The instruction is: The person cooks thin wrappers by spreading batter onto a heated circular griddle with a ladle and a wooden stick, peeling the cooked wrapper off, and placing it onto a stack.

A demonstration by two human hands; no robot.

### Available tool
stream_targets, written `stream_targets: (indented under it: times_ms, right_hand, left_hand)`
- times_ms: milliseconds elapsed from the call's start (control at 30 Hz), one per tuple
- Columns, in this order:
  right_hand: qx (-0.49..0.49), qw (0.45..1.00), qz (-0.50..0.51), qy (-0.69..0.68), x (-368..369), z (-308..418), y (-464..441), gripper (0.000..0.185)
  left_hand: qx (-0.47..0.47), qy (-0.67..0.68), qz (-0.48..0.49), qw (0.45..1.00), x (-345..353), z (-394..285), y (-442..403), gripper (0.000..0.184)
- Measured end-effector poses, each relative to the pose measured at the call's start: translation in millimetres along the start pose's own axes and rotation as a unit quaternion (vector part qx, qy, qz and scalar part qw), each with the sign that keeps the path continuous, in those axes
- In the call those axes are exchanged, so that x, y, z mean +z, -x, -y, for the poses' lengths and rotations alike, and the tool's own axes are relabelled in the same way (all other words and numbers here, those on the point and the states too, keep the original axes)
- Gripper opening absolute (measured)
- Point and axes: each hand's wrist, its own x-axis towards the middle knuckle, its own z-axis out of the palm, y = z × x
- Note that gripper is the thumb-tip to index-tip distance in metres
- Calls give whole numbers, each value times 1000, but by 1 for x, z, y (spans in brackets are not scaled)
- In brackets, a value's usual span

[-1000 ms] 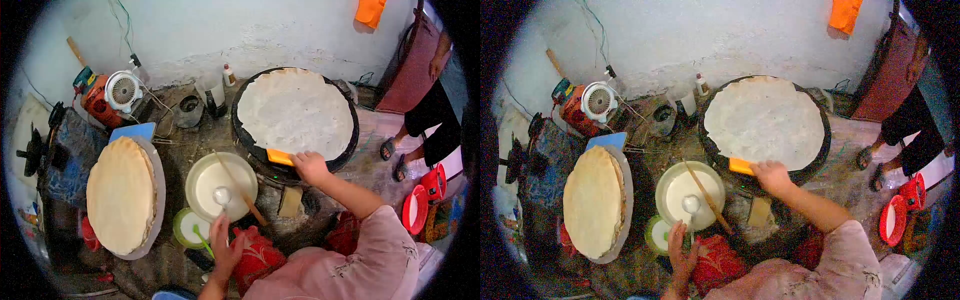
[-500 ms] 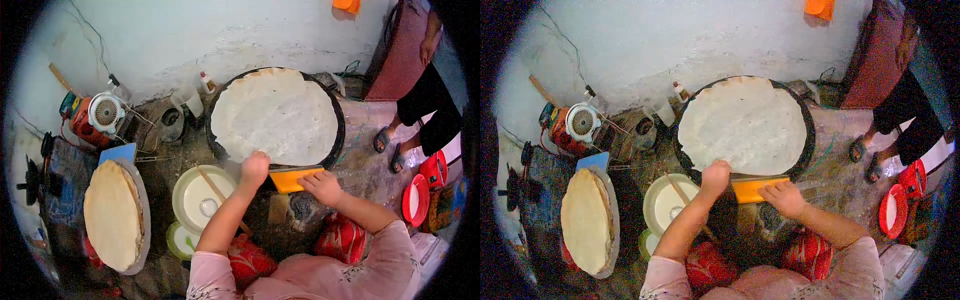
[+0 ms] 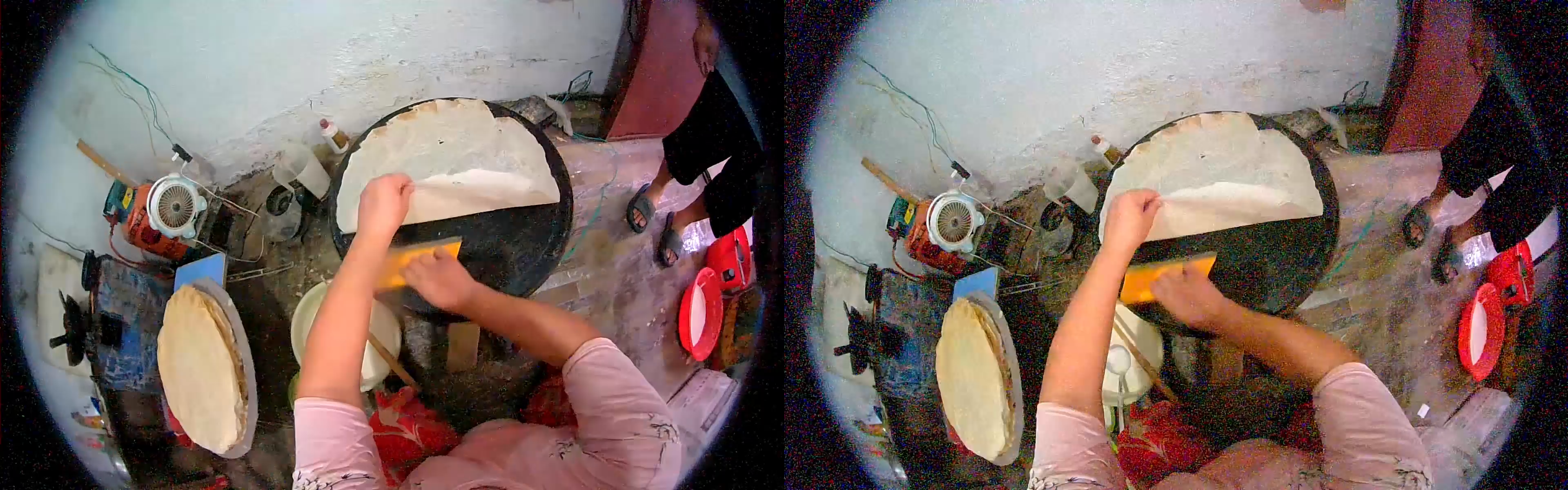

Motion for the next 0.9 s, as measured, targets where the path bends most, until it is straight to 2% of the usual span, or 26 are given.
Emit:
stream_targets:
  times_ms: [67,133,200,267,333,367,400,467,500,533,600,667,700,733,800,867,900]
  right_hand:
    - [70,993,-49,84,1,-20,-17,10]
    - [97,988,-96,72,-8,-28,-27,9]
    - [42,996,-41,64,-15,-15,-25,8]
    - [2,997,-74,-25,-3,-5,-19,13]
    - [71,984,-130,-103,4,-16,-27,19]
    - [127,939,-207,-245,-1,-27,-35,22]
    - [116,984,-133,-24,30,-47,-21,21]
    - [204,961,-182,-30,19,-60,-29,16]
    - [158,980,-89,84,17,-56,-23,11]
    - [117,986,-44,109,-2,-43,-25,9]
    - [4,994,-104,14,2,-22,-31,9]
    - [-31,997,-70,22,2,-4,-44,10]
    - [-9,997,-60,38,9,-5,-52,11]
    - [13,997,37,67,3,-10,-63,11]
    - [81,990,-14,115,20,-31,-77,11]
    - [112,991,-66,42,67,-69,-87,11]
    - [151,987,-30,53,53,-81,-89,12]
  left_hand:
    - [55,-31,11,998,-7,-12,-11,11]
    - [60,-47,20,997,-11,-23,-16,11]
    - [146,-83,-4,986,-14,-34,-13,12]
    - [180,-146,26,972,-18,-48,-4,16]
    - [202,-146,47,967,-19,-53,10,18]
    - [213,-130,29,968,-18,-52,18,19]
    - [224,-116,10,968,-17,-51,25,20]
    - [193,-90,-17,977,-22,-46,31,21]
    - [163,-86,-17,983,-24,-42,29,20]
    - [132,-80,-17,988,-26,-35,25,18]
    - [80,-44,-68,994,-23,-18,5,11]
    - [41,1,-86,995,-21,0,-14,13]
    - [17,2,-88,996,-23,2,-22,14]
    - [-6,2,-90,996,-25,3,-30,14]
    - [16,-5,-108,994,-29,-2,-42,10]
    - [79,-36,-112,990,-36,-21,-52,13]
    - [131,-69,-117,982,-35,-26,-54,11]
